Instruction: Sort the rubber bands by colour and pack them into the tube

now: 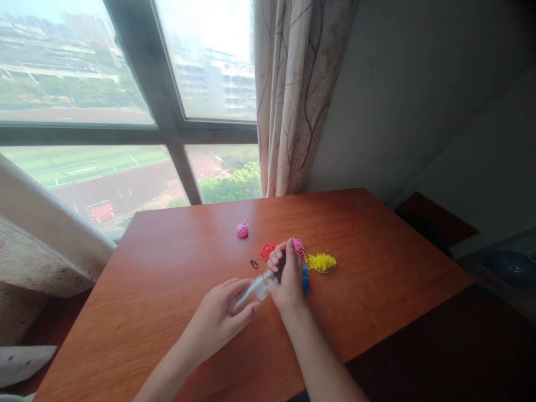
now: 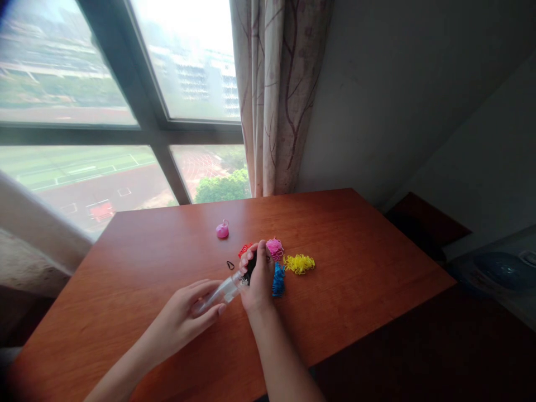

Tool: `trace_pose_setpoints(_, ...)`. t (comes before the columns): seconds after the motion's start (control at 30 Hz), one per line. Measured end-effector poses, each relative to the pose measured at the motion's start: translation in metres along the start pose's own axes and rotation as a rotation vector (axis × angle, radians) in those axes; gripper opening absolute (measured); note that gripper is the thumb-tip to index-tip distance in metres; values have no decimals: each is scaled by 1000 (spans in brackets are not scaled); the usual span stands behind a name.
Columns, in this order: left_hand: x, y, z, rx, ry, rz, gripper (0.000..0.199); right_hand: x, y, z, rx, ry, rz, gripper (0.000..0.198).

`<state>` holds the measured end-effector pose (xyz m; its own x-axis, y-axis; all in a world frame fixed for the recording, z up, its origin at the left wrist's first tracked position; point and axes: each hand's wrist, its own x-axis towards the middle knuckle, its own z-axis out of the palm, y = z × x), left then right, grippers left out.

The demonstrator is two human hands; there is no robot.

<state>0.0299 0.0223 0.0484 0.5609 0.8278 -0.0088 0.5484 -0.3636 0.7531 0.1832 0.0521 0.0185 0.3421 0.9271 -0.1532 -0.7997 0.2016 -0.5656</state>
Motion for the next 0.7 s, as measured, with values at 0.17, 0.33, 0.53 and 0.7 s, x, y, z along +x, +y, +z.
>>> trace_pose_setpoints(0.17,1,3,0,-7,20,8,24,-4,2,2,-72,-40,-14,32)
trace_pose_setpoints(0.33,3,5,4,15,93,5,23,-7,4,4,-43,-67,-19,26)
trace_pose_setpoints(0.53,3,3,6,25,96,9,21,-8,1,2,61,-99,79,31)
trace_pose_setpoints(0.7,2,0,6,33,95,17,22,-8,-1,2,129,-122,111,23)
